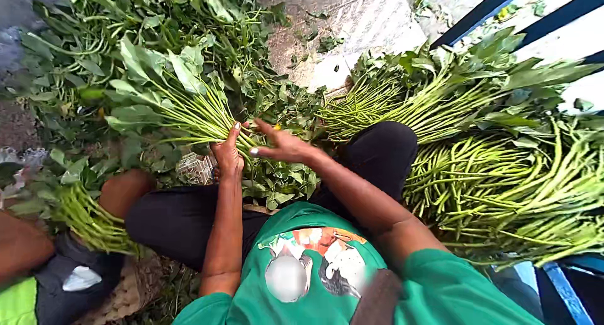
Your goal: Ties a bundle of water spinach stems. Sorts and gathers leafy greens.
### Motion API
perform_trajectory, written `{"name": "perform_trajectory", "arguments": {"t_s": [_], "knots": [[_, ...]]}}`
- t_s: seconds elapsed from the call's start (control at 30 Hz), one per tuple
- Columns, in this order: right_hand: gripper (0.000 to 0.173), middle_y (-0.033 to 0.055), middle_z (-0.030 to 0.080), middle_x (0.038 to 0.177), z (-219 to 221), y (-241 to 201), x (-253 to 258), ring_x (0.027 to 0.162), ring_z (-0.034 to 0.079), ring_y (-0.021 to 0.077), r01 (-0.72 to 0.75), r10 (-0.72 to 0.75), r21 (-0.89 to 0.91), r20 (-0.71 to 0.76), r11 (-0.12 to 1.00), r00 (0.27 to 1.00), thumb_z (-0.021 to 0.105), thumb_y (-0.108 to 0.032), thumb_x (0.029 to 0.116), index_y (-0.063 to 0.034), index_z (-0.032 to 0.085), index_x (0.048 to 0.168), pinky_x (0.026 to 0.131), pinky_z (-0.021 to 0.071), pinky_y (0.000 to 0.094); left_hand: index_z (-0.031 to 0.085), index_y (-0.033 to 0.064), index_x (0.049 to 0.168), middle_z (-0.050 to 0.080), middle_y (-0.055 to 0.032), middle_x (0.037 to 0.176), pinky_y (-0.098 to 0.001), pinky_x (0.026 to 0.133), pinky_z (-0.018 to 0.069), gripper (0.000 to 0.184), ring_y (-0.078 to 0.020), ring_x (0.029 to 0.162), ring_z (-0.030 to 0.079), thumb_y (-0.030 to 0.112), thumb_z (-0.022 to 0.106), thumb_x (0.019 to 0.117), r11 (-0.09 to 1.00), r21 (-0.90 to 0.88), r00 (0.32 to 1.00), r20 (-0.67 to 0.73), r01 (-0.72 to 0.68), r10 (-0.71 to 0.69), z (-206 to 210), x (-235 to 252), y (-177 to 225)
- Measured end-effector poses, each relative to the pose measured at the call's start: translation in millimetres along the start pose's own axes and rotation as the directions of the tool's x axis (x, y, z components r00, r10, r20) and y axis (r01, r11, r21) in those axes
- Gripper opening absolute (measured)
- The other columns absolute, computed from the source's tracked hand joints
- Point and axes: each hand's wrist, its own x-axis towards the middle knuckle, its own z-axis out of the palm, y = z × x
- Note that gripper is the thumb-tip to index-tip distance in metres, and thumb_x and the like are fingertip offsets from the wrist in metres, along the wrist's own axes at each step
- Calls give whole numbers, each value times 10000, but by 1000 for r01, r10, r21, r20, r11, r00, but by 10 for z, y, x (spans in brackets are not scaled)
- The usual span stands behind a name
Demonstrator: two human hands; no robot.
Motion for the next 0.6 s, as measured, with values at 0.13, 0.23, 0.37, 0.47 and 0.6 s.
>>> {"name": "perform_trajectory", "arguments": {"t_s": [0.13, 0.23, 0.37, 0.47, 0.6], "knots": [[710, 179, 713, 1165, 334, 122, -129, 1058, 711, 273, -38, 48, 221, -42, 975, 998, 772, -378, 934, -84, 458, 1499, 957, 576, 530, 573, 21, 1295, 713, -147, 1139, -447, 924, 608, 332, -270, 1027, 718, 56, 659, 976, 970, -100, 974, 72, 222, -216, 257, -59, 195], [623, 200, 696, 1186, 219, 152, -261, 1102, 686, 272, -49, 67, 276, -55, 960, 996, 704, -403, 981, -10, 511, 1423, 1008, 539, 501, 577, -13, 1220, 708, -132, 1045, -414, 880, 615, 203, -238, 951, 720, 16, 519, 1028, 938, -90, 941, 96, 334, -325, 470, -12, 195], [896, 208, 460, 1567, -226, 12, -564, 1406, 494, 348, -65, 57, -55, -147, 996, 988, 679, -502, 968, -53, 272, 1629, 1171, 365, 567, 546, 2, 1169, 700, -93, 900, -368, 769, 629, 149, -193, 803, 717, 7, 532, 1021, 958, 123, 948, 157, 260, -277, 964, 206, 322], [713, 193, 513, 1527, -614, -14, -904, 1334, 571, 324, 79, -134, -140, -452, 987, 882, 705, -340, 984, -24, 424, 1557, 1093, 472, 517, 513, 61, 1242, 705, -41, 952, -377, 830, 621, 258, -188, 871, 717, 20, 583, 998, 980, 199, 900, 427, 6, -92, 1646, 433, 577], [427, 181, 621, 1370, -1196, -102, -1518, 1260, 617, 253, 241, -340, -253, -822, 937, 458, 706, -28, 937, 42, 624, 1351, 1055, 543, 410, 451, 47, 1316, 692, 18, 1003, -337, 839, 633, 418, -133, 871, 724, 132, 659, 963, 874, 170, 632, 753, -456, 183, 3030, 449, 902]]}}
